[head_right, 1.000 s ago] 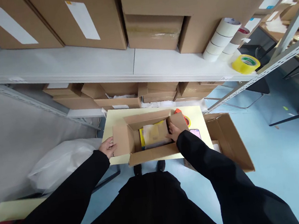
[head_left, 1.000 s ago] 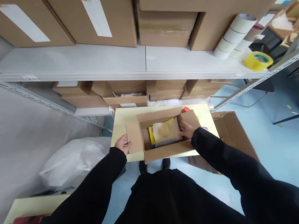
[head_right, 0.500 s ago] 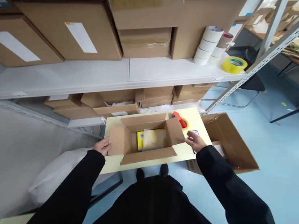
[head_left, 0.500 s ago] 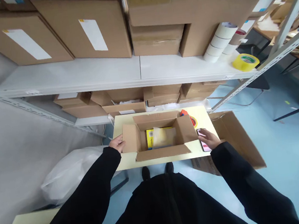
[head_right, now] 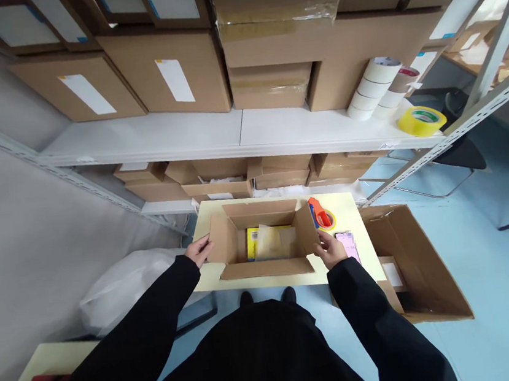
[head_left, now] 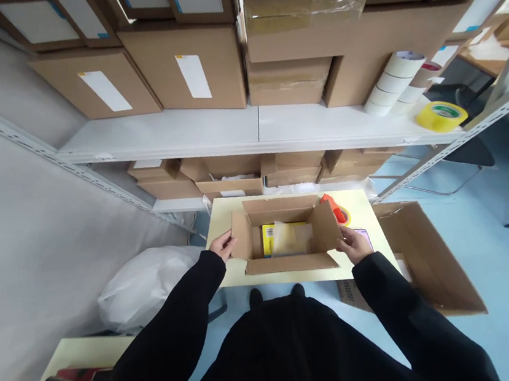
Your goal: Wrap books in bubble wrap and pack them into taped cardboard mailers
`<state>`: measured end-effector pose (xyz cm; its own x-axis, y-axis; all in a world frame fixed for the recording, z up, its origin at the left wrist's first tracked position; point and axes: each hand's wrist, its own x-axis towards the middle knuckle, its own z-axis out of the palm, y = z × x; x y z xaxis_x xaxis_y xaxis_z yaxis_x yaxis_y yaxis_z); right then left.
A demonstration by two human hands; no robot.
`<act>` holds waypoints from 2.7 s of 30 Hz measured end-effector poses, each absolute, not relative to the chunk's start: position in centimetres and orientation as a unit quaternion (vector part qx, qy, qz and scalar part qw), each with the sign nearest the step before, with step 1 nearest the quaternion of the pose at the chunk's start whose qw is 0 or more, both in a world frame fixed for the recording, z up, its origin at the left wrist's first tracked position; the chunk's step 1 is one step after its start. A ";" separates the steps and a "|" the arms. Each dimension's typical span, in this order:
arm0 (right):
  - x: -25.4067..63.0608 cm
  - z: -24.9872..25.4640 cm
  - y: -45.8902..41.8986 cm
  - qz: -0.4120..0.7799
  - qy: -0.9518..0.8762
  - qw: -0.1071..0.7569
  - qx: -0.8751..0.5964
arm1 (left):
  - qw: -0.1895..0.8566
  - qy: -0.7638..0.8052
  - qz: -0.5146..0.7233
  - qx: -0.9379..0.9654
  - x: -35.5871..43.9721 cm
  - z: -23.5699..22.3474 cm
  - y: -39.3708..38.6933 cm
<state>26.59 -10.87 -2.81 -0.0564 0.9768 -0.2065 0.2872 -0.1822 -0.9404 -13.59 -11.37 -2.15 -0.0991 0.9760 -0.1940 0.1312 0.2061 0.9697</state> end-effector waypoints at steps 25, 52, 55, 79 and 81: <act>29.3 -1.6 -10.4 0.318 -0.837 0.132 -0.425 | 0.278 0.512 0.218 0.783 -13.8 -1.6 -13.2; 26.0 -3.1 -9.4 0.241 -0.892 0.144 -0.355 | 0.297 0.458 0.230 0.806 -13.1 -5.3 -12.4; 25.8 -3.4 -9.3 0.242 -0.884 0.149 -0.372 | 0.318 0.469 0.244 0.787 -12.9 -5.3 -12.4; 24.5 -6.3 -6.8 0.328 -0.636 0.279 -0.641 | 0.453 0.626 0.405 0.490 -10.1 -7.6 -11.4; 25.0 -6.4 -6.0 0.311 -0.655 0.258 -0.639 | 0.470 0.615 0.418 0.475 -10.0 -8.2 -11.5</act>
<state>24.99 -5.99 -6.44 -0.0511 0.9969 -0.0592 0.6768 -0.0091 -0.7361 -9.97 -11.52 -8.15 -0.1062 0.9777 -0.1814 0.1913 0.1991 0.9611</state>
